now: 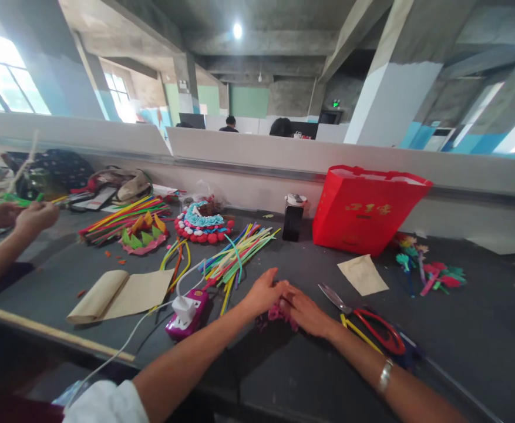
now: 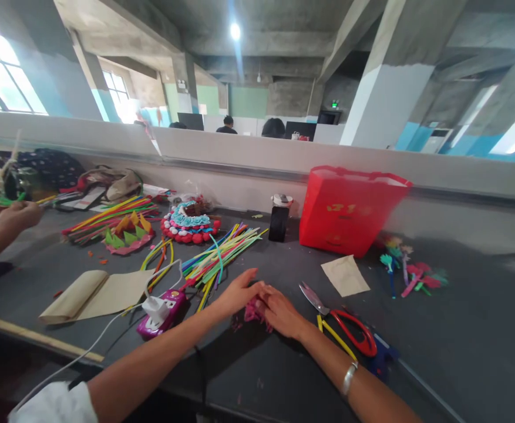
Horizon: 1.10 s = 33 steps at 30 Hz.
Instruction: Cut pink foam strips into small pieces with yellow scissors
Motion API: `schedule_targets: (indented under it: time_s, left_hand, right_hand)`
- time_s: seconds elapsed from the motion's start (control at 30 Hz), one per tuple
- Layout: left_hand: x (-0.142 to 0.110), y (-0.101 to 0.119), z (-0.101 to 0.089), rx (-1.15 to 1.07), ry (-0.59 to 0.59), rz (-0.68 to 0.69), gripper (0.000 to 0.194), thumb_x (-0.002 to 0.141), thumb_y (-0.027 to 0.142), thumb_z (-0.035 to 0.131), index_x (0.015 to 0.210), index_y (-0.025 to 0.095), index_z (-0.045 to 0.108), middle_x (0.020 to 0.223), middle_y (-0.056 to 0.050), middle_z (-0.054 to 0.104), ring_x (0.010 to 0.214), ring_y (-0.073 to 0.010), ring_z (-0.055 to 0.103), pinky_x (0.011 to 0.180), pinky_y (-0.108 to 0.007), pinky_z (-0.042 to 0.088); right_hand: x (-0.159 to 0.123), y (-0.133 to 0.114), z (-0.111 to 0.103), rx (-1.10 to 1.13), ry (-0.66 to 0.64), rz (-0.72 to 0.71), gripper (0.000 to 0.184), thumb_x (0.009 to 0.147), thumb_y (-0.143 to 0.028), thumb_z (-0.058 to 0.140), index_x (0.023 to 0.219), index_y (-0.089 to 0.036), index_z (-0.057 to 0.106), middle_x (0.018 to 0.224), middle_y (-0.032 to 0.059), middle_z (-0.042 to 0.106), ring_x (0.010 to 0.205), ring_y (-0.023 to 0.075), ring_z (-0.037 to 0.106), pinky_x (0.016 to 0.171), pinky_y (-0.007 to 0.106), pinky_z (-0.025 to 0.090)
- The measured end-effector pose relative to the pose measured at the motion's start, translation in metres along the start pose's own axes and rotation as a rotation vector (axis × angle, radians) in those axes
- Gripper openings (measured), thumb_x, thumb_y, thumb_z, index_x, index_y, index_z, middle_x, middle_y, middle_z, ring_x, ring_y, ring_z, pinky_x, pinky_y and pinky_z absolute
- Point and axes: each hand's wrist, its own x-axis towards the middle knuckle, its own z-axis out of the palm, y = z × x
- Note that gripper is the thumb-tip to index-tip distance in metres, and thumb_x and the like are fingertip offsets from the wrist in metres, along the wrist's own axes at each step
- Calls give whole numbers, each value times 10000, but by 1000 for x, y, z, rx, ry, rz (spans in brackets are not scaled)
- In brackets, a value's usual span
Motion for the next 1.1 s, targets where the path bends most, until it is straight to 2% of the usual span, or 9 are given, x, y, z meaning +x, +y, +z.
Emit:
schedule_targets:
  time_s: [0.07, 0.1, 0.17, 0.3, 0.53, 0.7, 0.8, 0.93, 1.1]
  left_hand:
    - [12, 4, -24, 122, 26, 11, 451, 735, 327, 664, 1165, 210, 595, 1215, -134, 602, 1182, -292, 511, 1034, -383, 332]
    - [22, 6, -35, 401, 54, -2, 493, 757, 335, 633, 1232, 243, 542, 1268, -109, 570, 1229, -274, 474, 1055, -376, 307]
    - [43, 5, -50, 550, 133, -83, 620, 726, 239, 639, 1318, 204, 457, 1375, -162, 463, 1327, -330, 343, 1095, -465, 200]
    - [73, -10, -58, 719, 202, -274, 750, 657, 202, 676, 1346, 94, 401, 1338, -285, 446, 1304, -445, 323, 1039, -587, 175]
    - [89, -38, -59, 863, 207, -393, 380, 830, 188, 450, 1191, 90, 519, 1144, -242, 599, 1127, -366, 540, 974, -532, 280]
    - [103, -42, -76, 898, 200, -447, 315, 862, 184, 378, 1104, 116, 567, 1081, -212, 646, 1043, -340, 608, 910, -508, 350]
    - [107, -44, -78, 893, 183, -471, 316, 856, 178, 382, 1097, 131, 580, 1090, -205, 648, 1045, -341, 610, 884, -497, 379]
    - [105, -45, -77, 867, 170, -497, 323, 845, 186, 404, 1111, 141, 582, 1126, -211, 631, 1093, -359, 578, 865, -485, 405]
    - [100, -44, -82, 818, 163, -483, 318, 826, 185, 434, 1103, 154, 586, 1116, -192, 630, 1090, -352, 571, 873, -481, 413]
  right_hand:
    - [-11, -1, -9, 6, 7, 41, 467, 1004, -372, 298, 1412, -187, 427, 1440, 66, 468, 1329, 157, 418, 1113, 350, 338]
    - [-12, 2, -13, 1, 19, 68, 498, 1007, -399, 264, 1438, -182, 387, 1462, 70, 436, 1348, 159, 391, 1126, 363, 318]
    - [-7, 14, -21, -22, 43, 121, 554, 998, -457, 238, 1469, -180, 327, 1492, 84, 383, 1375, 175, 349, 1139, 398, 290]
    - [22, 44, -21, -106, 39, 214, 693, 974, -536, 193, 1476, -69, 290, 1509, 162, 326, 1403, 226, 290, 1147, 427, 254]
    - [88, 71, 5, -224, -62, 202, 749, 943, -589, 229, 1472, -65, 302, 1533, 149, 273, 1435, 247, 188, 1168, 441, 122]
    - [144, 73, 13, -235, -137, 108, 766, 940, -607, 207, 1489, -75, 256, 1551, 142, 216, 1444, 242, 147, 1164, 450, 104]
    - [160, 64, 17, -229, -176, 31, 760, 952, -587, 179, 1492, -53, 231, 1554, 166, 186, 1445, 260, 134, 1158, 483, 91]
    - [144, 27, 20, -201, -273, -169, 740, 950, -578, 264, 1495, -80, 230, 1556, 154, 186, 1447, 238, 131, 1170, 456, 60]
    - [79, -19, 0, -130, -419, -419, 681, 950, -563, 342, 1493, -159, 266, 1548, 83, 252, 1437, 175, 181, 1183, 352, 96]
